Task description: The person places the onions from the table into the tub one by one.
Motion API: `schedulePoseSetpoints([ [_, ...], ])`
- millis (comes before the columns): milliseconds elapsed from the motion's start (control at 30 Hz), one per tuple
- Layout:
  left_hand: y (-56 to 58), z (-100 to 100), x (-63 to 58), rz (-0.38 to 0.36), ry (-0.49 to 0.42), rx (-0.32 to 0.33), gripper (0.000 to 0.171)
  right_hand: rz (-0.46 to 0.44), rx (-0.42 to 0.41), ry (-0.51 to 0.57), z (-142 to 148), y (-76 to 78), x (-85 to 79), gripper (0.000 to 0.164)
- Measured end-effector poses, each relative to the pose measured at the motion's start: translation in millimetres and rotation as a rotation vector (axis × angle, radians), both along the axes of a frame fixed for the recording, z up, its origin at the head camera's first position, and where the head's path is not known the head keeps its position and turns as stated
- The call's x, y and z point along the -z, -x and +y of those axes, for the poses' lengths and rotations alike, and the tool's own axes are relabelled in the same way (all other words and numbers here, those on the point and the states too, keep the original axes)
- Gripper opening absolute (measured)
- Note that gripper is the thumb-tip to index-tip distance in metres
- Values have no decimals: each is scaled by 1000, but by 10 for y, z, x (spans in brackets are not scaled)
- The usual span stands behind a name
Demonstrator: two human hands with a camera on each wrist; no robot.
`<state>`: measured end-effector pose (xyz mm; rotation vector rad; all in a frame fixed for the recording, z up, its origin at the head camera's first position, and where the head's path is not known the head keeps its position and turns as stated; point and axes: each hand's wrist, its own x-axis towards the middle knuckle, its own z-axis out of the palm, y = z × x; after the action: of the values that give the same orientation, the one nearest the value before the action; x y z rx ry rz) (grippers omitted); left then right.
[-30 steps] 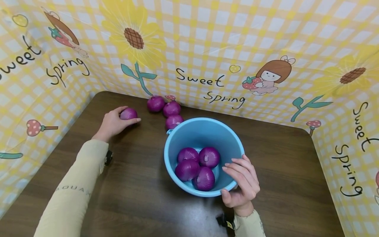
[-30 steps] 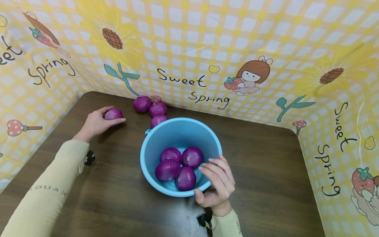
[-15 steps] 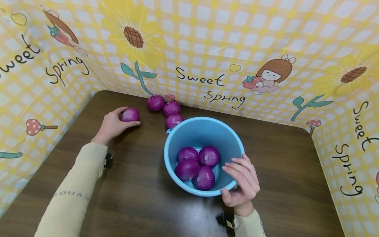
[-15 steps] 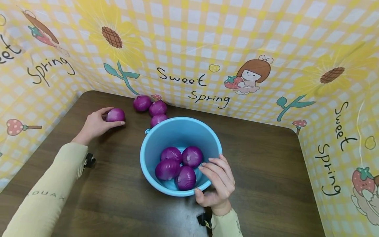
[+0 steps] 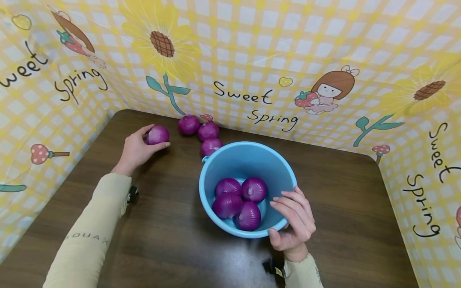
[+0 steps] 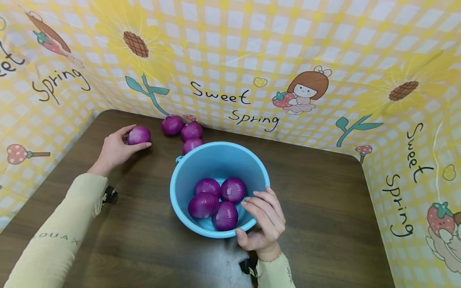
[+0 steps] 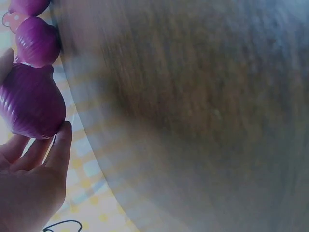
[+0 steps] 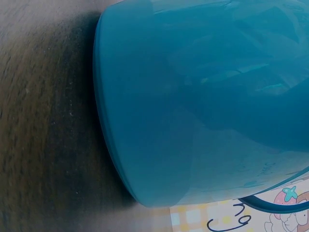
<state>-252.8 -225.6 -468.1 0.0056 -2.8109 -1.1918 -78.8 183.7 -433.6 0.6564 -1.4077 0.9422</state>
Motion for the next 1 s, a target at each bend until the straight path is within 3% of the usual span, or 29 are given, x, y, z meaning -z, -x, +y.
schedulePoseSetpoints([
  [1000, -61, 63, -15, 65, -36, -5, 89, 6, -3, 7, 5, 7, 37, 55],
])
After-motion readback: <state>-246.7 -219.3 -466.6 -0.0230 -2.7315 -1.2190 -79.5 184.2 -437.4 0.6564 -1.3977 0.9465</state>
